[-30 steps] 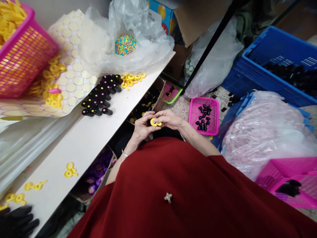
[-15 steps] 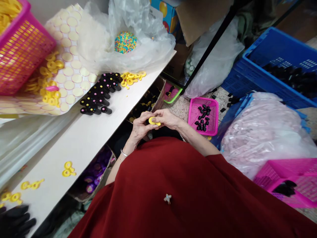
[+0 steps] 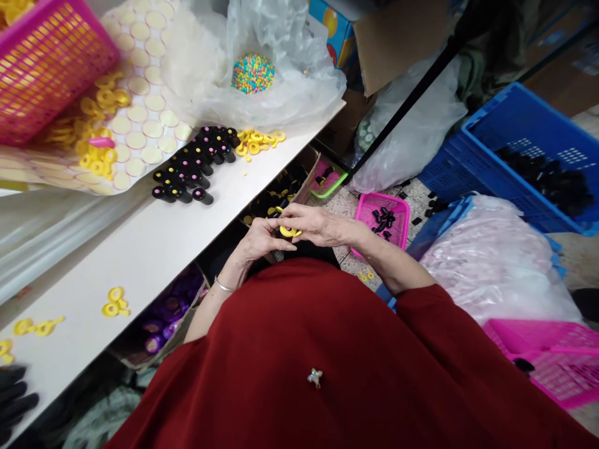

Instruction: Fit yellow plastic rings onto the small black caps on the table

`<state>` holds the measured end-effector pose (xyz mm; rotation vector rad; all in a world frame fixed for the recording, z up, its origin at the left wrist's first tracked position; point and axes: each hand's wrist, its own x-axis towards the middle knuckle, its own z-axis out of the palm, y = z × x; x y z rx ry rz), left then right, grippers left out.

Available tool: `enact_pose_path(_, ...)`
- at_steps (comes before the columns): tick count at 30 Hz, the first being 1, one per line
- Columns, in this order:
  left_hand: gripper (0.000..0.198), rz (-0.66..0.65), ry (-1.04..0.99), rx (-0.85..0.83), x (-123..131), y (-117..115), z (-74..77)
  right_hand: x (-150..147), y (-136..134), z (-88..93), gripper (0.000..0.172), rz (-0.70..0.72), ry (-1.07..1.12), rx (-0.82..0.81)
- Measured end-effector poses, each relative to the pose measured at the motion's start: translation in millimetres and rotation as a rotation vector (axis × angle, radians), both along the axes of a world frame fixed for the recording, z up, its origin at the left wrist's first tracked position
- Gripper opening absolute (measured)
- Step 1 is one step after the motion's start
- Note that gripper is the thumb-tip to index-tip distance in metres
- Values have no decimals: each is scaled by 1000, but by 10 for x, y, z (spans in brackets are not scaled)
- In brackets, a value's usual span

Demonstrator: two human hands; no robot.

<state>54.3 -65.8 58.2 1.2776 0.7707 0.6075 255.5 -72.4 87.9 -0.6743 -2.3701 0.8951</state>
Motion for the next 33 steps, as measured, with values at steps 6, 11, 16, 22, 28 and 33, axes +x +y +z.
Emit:
enact_pose_path(6,48,149,162,196,29,-105,-15,-16,-23,1,25,-41,-73,94)
enact_pose_path(11,57,443,171,471,32,-187,-131,-210,-168,-28,16,-348,60,6)
enact_pose_path(16,49,459,11,629,-18,-184,-197,-373,-277,-2,10,-556,217,-102)
enact_pose_path(22,43,487,-65,499,-2,-164,-52,-364,-365,50,44,-619,274,-163)
enact_pose_path(28,41,452,-121,394,13,-215,53,-413,-470,68,56,-665,283,-77)
enact_pose_path(33,47,275,-150,122,-49,-198,126,-245,-242,28,50,-309,193,11)
